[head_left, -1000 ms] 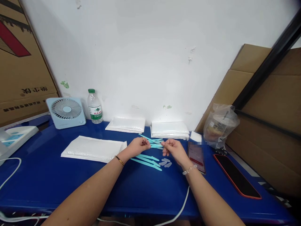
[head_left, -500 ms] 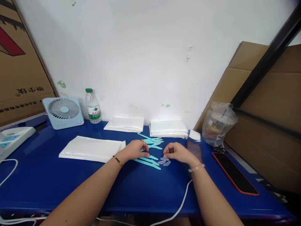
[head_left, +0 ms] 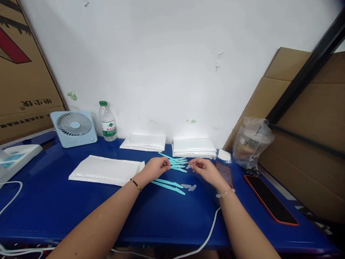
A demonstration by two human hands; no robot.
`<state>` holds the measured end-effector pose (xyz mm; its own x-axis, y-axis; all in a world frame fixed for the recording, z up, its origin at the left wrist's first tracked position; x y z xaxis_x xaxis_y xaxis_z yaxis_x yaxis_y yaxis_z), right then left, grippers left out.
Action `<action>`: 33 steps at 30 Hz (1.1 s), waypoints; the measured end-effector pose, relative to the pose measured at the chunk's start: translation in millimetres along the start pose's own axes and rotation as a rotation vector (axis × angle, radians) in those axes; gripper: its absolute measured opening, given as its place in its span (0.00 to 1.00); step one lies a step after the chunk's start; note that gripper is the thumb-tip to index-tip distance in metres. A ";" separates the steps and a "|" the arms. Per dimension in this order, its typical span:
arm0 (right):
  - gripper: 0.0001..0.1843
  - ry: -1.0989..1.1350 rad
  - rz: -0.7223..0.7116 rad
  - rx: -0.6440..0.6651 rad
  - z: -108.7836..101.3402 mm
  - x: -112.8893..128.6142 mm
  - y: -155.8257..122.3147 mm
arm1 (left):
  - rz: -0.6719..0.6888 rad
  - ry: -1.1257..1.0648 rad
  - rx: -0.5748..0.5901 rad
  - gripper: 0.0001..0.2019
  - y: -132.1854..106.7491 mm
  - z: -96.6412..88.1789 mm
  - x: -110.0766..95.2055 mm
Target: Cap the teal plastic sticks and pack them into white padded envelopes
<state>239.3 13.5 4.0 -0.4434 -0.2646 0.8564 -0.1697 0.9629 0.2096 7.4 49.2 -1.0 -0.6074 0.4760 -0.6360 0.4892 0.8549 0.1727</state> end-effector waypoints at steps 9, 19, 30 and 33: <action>0.20 0.209 0.039 -0.104 9.2 -0.7 2.8 | -0.039 -0.170 0.029 0.11 2.1 0.9 0.9; 0.19 0.135 0.027 -0.016 34.6 2.6 7.0 | -0.026 -0.181 0.029 0.12 2.3 11.2 -5.0; 0.10 -0.242 -0.089 0.329 12.6 6.3 -10.2 | 0.057 0.067 0.250 0.08 -11.3 -4.9 -12.1; 0.08 -0.231 -0.043 0.332 20.0 3.0 -10.1 | 0.027 0.066 0.229 0.05 -10.8 0.2 -10.8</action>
Point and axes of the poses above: each hand's wrist, its own y-axis towards the middle knuckle, its own z-axis out of the palm, x = y × z, the point moved 3 cm from there along y, towards the middle knuckle, and after that the axes turned 2 degrees about -z, right-handed, at the moved point
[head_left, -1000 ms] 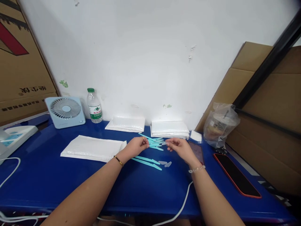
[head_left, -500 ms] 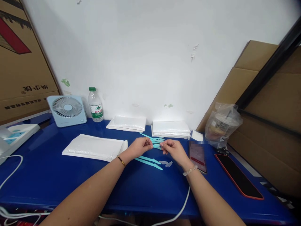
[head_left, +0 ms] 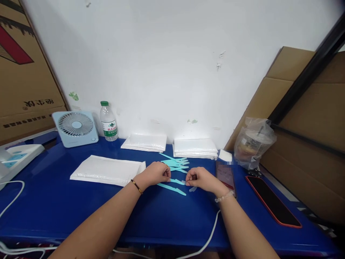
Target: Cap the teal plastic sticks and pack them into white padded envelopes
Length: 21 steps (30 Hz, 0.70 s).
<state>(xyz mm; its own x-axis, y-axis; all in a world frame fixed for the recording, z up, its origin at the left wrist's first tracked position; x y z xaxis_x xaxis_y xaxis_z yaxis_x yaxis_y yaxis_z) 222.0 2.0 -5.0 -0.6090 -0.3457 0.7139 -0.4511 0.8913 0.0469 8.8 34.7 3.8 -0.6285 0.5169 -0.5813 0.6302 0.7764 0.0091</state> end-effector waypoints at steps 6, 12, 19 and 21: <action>0.06 -0.030 -0.020 -0.084 1.1 -0.1 4.5 | 0.011 0.020 -0.040 0.05 5.1 4.0 2.1; 0.04 -0.012 0.018 -0.041 5.5 -2.6 2.6 | 0.006 0.075 -0.038 0.05 5.4 5.6 3.0; 0.06 -0.089 -0.090 -0.138 5.1 4.8 7.5 | 0.054 0.174 -0.111 0.07 14.2 17.6 -2.0; 0.08 -0.094 -0.075 -0.144 -7.0 6.8 1.5 | 0.069 0.220 -0.216 0.14 16.2 14.7 -1.1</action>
Point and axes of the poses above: each hand's wrist, its own y-axis towards the middle knuckle, its own z-axis out of the palm, x = y × z, the point moved 3 cm from there along y, towards the middle knuckle, and after that the axes turned 2 degrees about -z, right-handed, at the moved point
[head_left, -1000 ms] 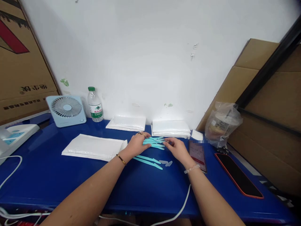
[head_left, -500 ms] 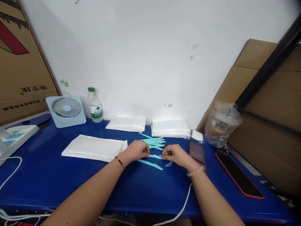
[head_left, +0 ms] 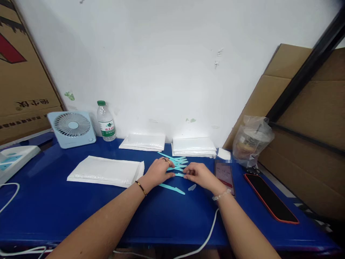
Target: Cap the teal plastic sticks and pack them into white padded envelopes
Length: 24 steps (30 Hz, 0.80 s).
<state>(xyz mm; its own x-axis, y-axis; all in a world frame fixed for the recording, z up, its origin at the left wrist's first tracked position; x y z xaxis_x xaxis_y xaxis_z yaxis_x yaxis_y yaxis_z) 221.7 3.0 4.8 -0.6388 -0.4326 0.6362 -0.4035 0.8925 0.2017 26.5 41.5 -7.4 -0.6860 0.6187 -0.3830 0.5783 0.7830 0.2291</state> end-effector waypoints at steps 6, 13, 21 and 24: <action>0.13 -0.020 0.054 0.287 -19.6 -0.7 -14.8 | -0.062 0.100 0.019 0.41 3.3 3.2 19.6; 0.09 0.019 0.129 0.385 -5.7 -2.3 -12.5 | -0.050 0.137 0.042 0.28 -2.9 -2.3 15.0; 0.10 0.040 0.209 0.431 -6.1 -0.2 -17.6 | 0.042 -0.086 0.331 0.17 -21.7 -22.6 -9.2; 0.11 0.068 0.244 0.458 -0.8 0.9 -18.5 | -0.004 -0.114 0.401 0.08 -22.3 -15.7 -14.4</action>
Point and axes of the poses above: each hand's wrist, its own y-axis towards the middle knuckle, its own z-axis out of the palm, x = y × z, the point moved 3 cm from there along y, towards the middle knuckle, and after that the axes turned 2 degrees about -z, right-handed, at the moved point
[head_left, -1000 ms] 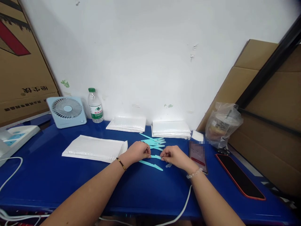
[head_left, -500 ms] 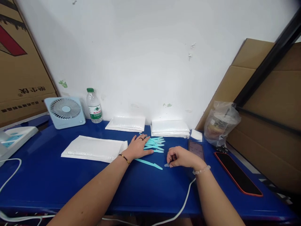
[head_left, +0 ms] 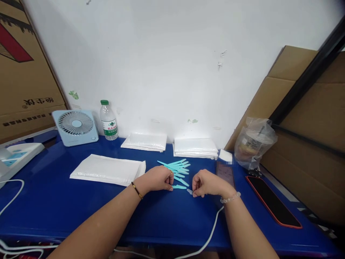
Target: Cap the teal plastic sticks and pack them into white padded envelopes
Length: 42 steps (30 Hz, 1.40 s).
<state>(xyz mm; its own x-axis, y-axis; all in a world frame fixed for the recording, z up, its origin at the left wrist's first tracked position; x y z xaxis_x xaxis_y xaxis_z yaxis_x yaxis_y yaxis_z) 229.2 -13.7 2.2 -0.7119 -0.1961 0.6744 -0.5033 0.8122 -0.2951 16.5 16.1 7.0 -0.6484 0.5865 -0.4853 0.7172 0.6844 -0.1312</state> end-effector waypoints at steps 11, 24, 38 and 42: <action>0.07 -0.137 -0.057 -0.109 -0.4 13.3 -1.9 | 0.016 -0.004 -0.031 0.06 4.0 3.1 0.4; 0.05 -0.166 -0.134 -0.173 4.9 10.5 5.2 | 0.048 0.005 -0.030 0.04 4.2 1.5 -0.1; 0.08 -0.235 -0.174 -0.225 10.0 19.6 9.1 | 0.062 0.012 -0.099 0.07 11.5 8.5 2.5; 0.43 -0.328 -0.218 -0.420 1.3 10.3 17.8 | 0.052 0.163 -0.357 0.35 13.2 2.2 9.5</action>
<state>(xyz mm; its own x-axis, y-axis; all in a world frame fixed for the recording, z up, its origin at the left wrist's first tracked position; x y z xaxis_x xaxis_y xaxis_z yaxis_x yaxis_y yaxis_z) 212.2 -2.0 3.0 -0.7617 -0.4893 0.4248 -0.4655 0.8692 0.1664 20.4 29.8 -1.2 -0.6665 0.6657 -0.3356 0.6350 0.7428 0.2123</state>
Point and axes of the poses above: each hand's wrist, its own y-axis towards the middle knuckle, its own z-axis out of the palm, x = y × z, the point moved 3 cm from there along y, towards the middle knuckle, and after that the axes turned 2 degrees about -z, right-handed, at the moved point
